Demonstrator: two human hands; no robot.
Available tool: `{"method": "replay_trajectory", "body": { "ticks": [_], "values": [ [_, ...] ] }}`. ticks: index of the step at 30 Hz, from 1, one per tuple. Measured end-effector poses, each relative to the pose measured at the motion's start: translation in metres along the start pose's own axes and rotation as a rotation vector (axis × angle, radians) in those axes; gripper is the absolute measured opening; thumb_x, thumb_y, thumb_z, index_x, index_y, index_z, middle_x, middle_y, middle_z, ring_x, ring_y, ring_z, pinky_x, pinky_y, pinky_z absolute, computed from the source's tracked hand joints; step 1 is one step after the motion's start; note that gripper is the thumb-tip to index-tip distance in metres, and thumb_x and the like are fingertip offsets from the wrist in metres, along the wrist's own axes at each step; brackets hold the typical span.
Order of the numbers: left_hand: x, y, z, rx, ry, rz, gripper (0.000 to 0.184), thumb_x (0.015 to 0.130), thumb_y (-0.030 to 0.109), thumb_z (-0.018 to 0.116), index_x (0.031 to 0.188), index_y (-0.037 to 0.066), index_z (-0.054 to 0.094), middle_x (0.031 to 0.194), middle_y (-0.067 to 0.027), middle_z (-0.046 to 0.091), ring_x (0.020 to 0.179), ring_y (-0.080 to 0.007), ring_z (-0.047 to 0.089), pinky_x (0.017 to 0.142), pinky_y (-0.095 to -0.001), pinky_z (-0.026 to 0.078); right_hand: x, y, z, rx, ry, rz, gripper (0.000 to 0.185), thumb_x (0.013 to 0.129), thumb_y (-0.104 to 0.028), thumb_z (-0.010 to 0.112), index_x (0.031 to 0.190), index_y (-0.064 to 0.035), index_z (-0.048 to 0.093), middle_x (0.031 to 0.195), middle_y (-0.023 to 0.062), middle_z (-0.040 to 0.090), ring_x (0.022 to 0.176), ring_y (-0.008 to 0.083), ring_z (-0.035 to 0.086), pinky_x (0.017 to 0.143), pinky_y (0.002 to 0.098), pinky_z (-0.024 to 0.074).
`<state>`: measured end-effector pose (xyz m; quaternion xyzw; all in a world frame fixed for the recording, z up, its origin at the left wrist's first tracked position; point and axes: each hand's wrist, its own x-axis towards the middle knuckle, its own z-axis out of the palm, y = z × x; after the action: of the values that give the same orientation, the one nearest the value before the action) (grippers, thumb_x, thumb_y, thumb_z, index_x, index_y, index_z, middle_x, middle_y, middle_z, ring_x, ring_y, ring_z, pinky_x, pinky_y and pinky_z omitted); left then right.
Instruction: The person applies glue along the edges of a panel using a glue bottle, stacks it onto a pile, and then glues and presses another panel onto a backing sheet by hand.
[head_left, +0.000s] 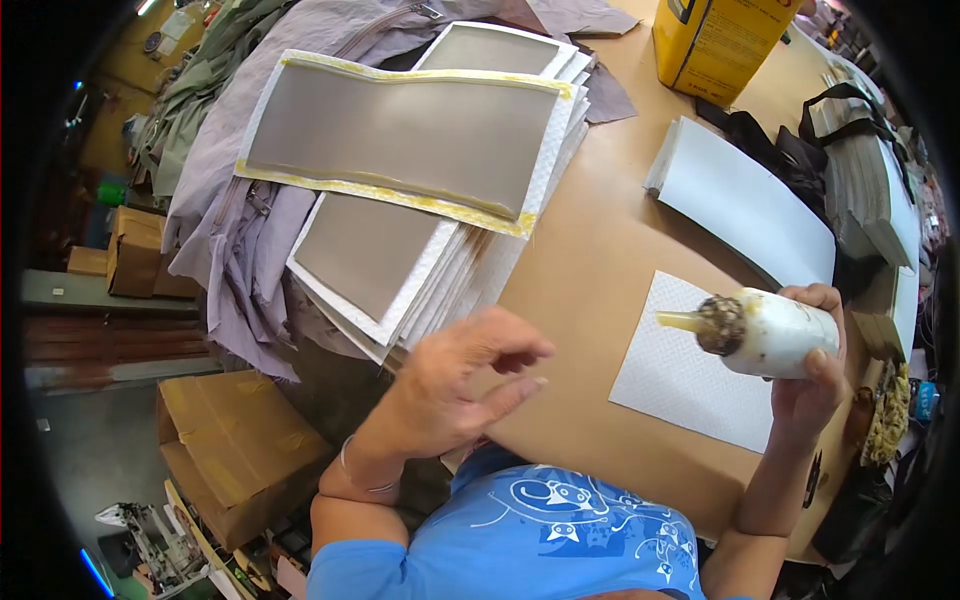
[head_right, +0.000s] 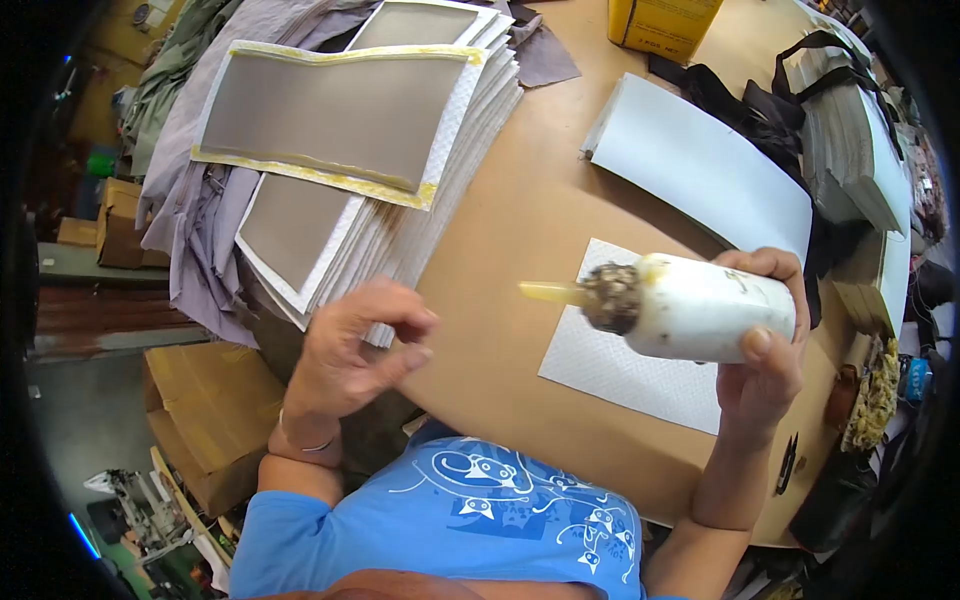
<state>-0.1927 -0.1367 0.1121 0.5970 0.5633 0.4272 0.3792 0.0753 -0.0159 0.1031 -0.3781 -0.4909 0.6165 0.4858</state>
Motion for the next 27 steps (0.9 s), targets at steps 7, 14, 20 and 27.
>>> {"method": "replay_trajectory", "body": {
  "ticks": [7,14,20,27],
  "values": [
    [-0.007,0.013,-0.046,0.312,0.254,0.1,0.017,0.066,0.001,0.069,0.079,0.002,0.058,0.07,-0.0055,0.054,0.059,-0.0097,0.052,0.051,-0.0213,0.041,-0.009,0.004,-0.016,0.055,0.05,0.051,0.056,0.06,-0.032,0.06,0.101,0.001,0.04,0.093,0.0157,0.049,0.07,0.0176,0.058,0.046,0.0213,0.0499],
    [-0.005,0.017,-0.077,0.532,0.551,0.157,0.01,0.075,-0.001,0.058,0.085,0.001,0.057,0.072,-0.0017,0.052,0.063,-0.0079,0.047,0.059,-0.0194,0.039,-0.013,0.003,-0.016,0.029,-0.036,-0.011,0.057,0.061,-0.032,0.061,0.101,0.0017,0.039,0.092,0.0162,0.047,0.07,0.0186,0.057,0.047,0.0215,0.0501],
    [0.018,0.017,-0.137,0.511,0.845,0.255,0.013,0.079,0.002,0.052,0.091,0.0,0.057,0.082,-0.0002,0.051,0.069,-0.006,0.044,0.065,-0.0186,0.037,-0.013,0.0,-0.019,0.02,-0.034,-0.024,0.056,0.062,-0.032,0.06,0.101,0.0021,0.039,0.092,0.0163,0.047,0.069,0.0184,0.057,0.046,0.0218,0.049],
    [0.066,-0.009,-0.219,0.667,0.773,0.097,0.023,0.075,0.007,0.053,0.097,0.001,0.057,0.087,-0.0046,0.056,0.071,-0.0118,0.052,0.069,-0.0232,0.042,-0.016,-0.002,-0.014,0.026,-0.045,-0.036,0.054,0.063,-0.03,0.059,0.1,0.0028,0.039,0.091,0.017,0.048,0.069,0.0179,0.058,0.047,0.0212,0.0497]
  ]
}}
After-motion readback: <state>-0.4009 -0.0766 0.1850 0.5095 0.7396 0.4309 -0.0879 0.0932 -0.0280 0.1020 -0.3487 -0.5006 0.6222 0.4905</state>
